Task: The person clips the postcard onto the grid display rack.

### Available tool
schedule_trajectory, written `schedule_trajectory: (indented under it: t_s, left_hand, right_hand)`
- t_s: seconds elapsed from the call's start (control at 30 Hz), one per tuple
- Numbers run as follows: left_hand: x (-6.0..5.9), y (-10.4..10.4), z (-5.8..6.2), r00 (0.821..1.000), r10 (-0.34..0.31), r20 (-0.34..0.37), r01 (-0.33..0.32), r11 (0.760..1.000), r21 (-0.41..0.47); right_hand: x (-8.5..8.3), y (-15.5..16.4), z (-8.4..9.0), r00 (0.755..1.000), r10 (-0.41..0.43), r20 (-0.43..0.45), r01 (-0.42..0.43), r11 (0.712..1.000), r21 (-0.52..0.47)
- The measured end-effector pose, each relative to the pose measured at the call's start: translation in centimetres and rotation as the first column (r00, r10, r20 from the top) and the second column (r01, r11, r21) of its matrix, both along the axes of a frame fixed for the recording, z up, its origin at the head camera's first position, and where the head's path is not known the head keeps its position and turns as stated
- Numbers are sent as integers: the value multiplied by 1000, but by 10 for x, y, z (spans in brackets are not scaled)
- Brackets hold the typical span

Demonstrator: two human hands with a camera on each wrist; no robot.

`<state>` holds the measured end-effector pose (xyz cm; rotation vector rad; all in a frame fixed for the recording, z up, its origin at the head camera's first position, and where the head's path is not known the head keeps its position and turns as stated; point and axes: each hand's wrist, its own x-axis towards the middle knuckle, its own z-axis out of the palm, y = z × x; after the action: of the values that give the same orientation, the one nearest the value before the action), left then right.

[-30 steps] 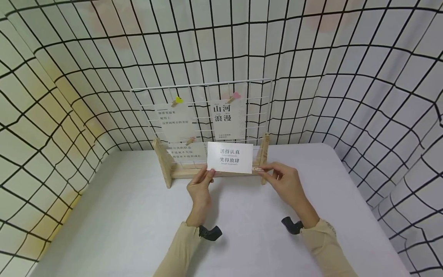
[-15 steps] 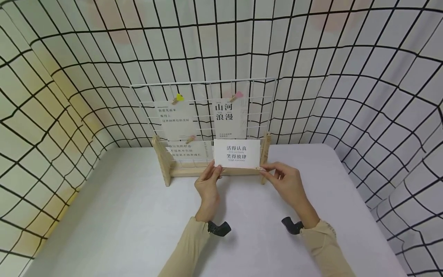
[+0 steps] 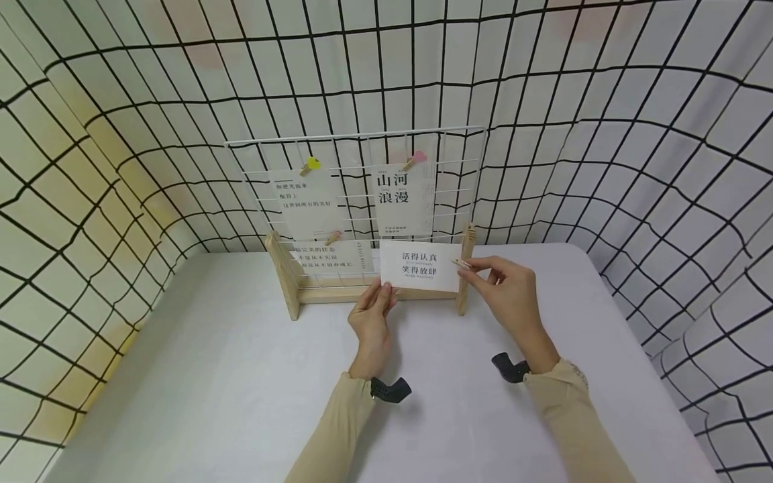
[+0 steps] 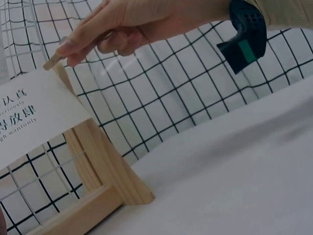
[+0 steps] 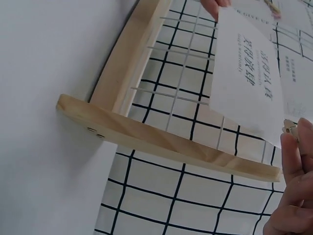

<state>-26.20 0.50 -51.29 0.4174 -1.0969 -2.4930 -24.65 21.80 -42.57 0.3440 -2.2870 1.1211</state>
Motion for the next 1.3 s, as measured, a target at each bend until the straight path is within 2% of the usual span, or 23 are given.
schedule_trajectory:
  t_s: [0.27,0.43,0.6,0.9,1.13,1.3]
  left_hand:
    - [-2,-2,-4,999,12,30,-13,999,43]
    - [-3,-2,-4,999,9,39,-11,998,54]
    - [-3,-1,-4,999,9,46,-12,998,63]
    - [-2,-2,-3,999,23,39,-25,999,45]
    - [1,-4,-3,999,47,-22,-46,999,13]
    - [5,-5,1,998,51,-38,-51,999,-13]
  right_hand:
    - [-12,-7,13,998,-12,-57,15,998,63]
    - [-25,-14,23,996,-3,-92,17,989,149]
    - [-35,-19,29,995,8,-97,12,980,197]
    - [-36,-22,28,997,-3,-73,20,972,233]
    - [-36,-24,26,997,-12,-74,29,971,237]
    - [-36,-24,25,996,-8,-92,29,973,230]
